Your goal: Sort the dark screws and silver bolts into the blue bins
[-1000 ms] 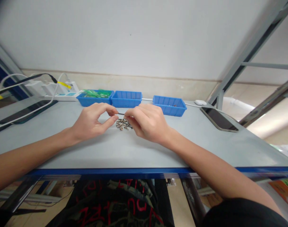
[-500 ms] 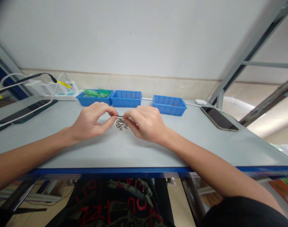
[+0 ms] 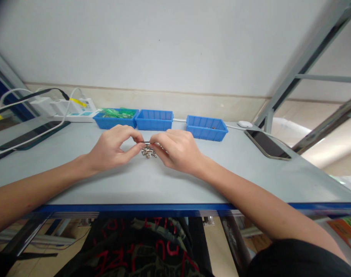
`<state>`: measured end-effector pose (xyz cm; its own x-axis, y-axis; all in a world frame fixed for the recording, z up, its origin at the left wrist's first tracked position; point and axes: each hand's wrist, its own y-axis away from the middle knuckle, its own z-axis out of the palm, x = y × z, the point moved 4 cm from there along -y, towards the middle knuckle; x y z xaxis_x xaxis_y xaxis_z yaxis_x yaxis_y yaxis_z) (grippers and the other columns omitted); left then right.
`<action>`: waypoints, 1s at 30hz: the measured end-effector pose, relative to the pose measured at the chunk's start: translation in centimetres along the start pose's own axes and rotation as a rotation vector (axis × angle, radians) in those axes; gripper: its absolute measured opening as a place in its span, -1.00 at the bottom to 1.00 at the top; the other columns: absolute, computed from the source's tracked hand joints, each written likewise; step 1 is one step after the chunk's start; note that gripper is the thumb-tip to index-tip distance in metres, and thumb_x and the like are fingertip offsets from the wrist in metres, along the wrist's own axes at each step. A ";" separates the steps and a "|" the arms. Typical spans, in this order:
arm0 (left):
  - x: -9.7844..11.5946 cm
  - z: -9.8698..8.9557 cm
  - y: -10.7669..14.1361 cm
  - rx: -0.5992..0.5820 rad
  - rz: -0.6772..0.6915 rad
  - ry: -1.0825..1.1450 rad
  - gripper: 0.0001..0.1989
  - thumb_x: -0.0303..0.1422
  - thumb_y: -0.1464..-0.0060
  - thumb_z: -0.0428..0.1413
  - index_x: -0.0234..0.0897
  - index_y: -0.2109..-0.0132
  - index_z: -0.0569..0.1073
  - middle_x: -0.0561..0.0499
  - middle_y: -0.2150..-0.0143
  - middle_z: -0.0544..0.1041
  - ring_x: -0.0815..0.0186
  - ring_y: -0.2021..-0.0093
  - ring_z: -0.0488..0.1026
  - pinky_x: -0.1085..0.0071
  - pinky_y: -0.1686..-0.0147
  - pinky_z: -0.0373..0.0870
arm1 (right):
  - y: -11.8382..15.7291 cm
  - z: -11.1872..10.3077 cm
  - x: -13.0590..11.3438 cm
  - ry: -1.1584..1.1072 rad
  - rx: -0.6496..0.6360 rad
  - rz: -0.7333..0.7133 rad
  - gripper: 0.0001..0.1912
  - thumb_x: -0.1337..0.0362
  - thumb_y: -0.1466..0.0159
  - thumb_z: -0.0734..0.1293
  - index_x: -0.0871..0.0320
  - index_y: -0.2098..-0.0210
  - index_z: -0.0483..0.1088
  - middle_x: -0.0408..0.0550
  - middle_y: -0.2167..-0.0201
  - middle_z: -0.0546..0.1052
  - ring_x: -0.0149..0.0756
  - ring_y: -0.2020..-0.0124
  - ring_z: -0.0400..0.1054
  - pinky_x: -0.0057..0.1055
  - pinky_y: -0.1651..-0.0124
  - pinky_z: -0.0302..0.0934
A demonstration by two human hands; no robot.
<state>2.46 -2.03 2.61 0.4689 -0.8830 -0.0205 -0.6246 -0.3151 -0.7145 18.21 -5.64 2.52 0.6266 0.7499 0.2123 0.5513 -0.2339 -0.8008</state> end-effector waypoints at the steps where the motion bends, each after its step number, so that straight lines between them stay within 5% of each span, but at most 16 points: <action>1: 0.0 0.0 0.0 0.002 0.005 0.000 -0.90 -0.35 -0.10 0.01 -0.27 0.32 0.37 0.08 0.43 0.48 0.36 0.38 0.41 0.40 0.31 0.24 | 0.0 0.0 0.1 0.002 0.001 0.001 -0.94 0.36 -0.24 0.25 0.21 0.35 0.34 -0.20 0.59 0.41 -0.48 0.59 0.23 -0.51 0.48 0.05; 30: 0.2 -0.5 0.0 0.071 0.021 0.021 -0.88 -0.38 -0.13 0.00 -0.28 0.33 0.40 0.08 0.44 0.48 0.38 0.40 0.40 0.40 0.31 0.25 | 0.1 0.0 0.1 -0.013 0.024 0.019 -0.95 0.36 -0.23 0.26 0.22 0.34 0.35 -0.20 0.60 0.41 -0.49 0.59 0.23 -0.51 0.48 0.07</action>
<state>2.25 -2.35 2.92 0.4423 -0.8966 -0.0221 -0.5878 -0.2712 -0.7622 18.34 -5.64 2.45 0.6295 0.7534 0.1901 0.5263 -0.2335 -0.8176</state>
